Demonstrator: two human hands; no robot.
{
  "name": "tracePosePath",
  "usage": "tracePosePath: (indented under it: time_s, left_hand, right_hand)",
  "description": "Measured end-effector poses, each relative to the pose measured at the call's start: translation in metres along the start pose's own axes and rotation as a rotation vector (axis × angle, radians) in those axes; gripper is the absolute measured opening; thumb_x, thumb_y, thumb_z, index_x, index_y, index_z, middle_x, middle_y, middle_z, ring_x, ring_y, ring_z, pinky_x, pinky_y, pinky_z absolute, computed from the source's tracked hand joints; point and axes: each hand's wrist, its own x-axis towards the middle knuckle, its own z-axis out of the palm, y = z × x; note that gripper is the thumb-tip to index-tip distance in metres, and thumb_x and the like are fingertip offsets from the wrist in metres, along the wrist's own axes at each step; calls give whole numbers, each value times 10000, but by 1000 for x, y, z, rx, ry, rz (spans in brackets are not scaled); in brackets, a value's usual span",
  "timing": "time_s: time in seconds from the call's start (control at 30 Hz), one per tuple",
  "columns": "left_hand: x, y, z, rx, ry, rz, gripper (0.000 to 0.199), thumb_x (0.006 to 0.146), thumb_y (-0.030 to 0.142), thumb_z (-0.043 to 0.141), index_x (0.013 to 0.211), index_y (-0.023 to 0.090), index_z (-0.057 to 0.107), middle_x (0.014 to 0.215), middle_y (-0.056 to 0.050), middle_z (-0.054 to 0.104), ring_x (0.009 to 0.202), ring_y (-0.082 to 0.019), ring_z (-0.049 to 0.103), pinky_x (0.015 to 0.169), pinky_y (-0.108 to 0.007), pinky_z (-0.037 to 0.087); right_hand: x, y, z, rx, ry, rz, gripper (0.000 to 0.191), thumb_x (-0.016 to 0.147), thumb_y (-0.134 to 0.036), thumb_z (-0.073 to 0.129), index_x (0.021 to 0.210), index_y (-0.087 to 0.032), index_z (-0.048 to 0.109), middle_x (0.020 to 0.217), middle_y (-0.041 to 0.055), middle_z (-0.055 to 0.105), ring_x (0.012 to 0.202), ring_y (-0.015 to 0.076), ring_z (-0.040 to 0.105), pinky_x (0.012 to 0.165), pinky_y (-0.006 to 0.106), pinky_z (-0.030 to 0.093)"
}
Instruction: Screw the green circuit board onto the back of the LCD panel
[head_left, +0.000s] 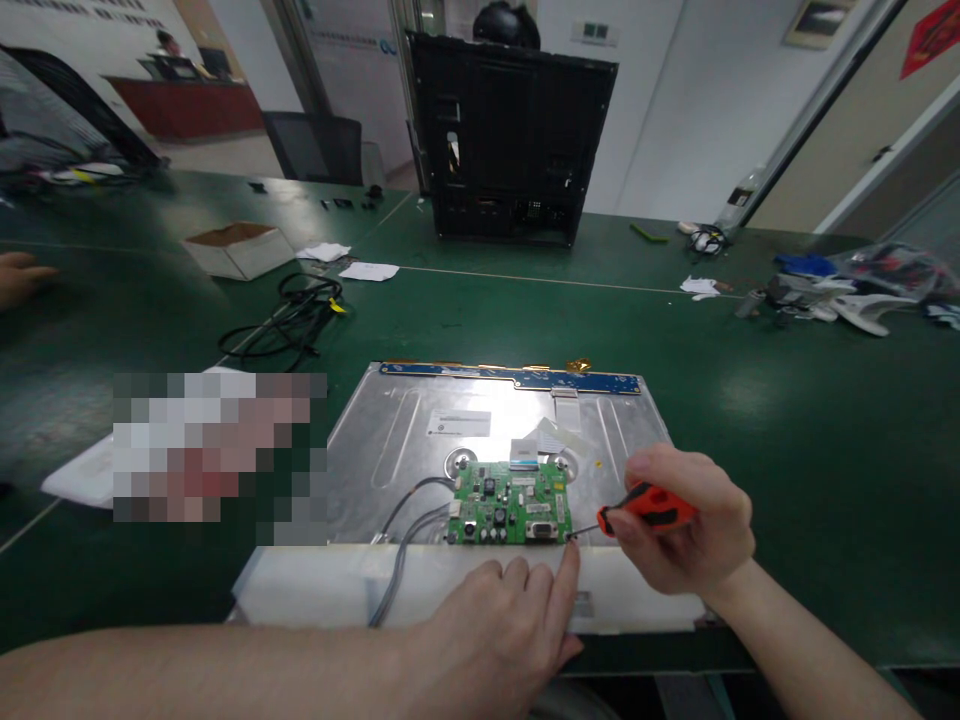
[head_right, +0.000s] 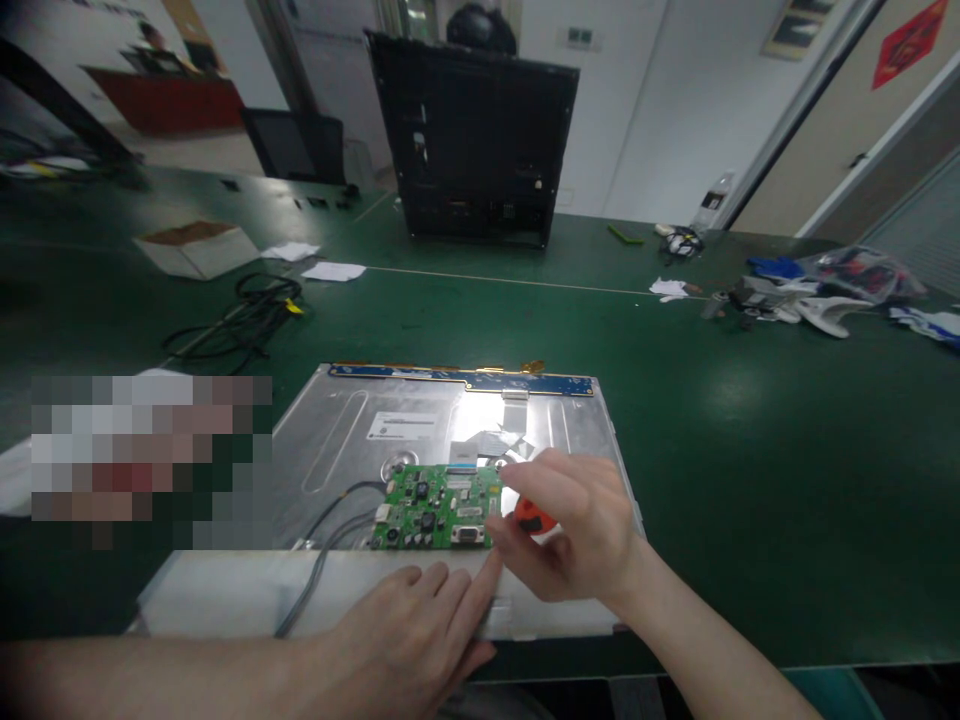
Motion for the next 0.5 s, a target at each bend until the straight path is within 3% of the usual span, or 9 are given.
tracePosePath:
  time_s: [0.17,0.27,0.37,0.5]
  left_hand:
    - [0,0,-2,4,-4,-2,632,974,415,443,1387,-56,361,837,-115,652,637,-210,599,483,-307,438]
    - [0,0,-1,17,-4,-4,635,976,422,437,1390,-54,363,826,-114,651,637,-208,597,491,-302,436]
    - [0,1,2,25,7,-6,630,980,420,426,1392,-51,364,822,-113,648,634,-206,595,493,-301,432]
    - [-1,2,4,32,5,-9,637,978,426,426,1398,-49,360,828,-118,648,636,-209,599,491,-303,432]
  right_hand:
    - [-8,-1,-2,88,3,56,411,848,-181,460,1252,-124,511,884,67,651,725,184,638,534,312,525]
    - [-12,-2,-4,107,5,93,483,825,-139,436,1304,-137,499,1035,91,654,851,196,646,617,334,552]
    - [-10,-2,-4,94,-11,99,503,796,-110,456,1296,-140,499,980,71,645,781,174,635,589,316,542]
    - [-4,0,-2,42,31,4,440,781,-82,498,1220,-112,519,773,19,600,591,142,576,459,276,472]
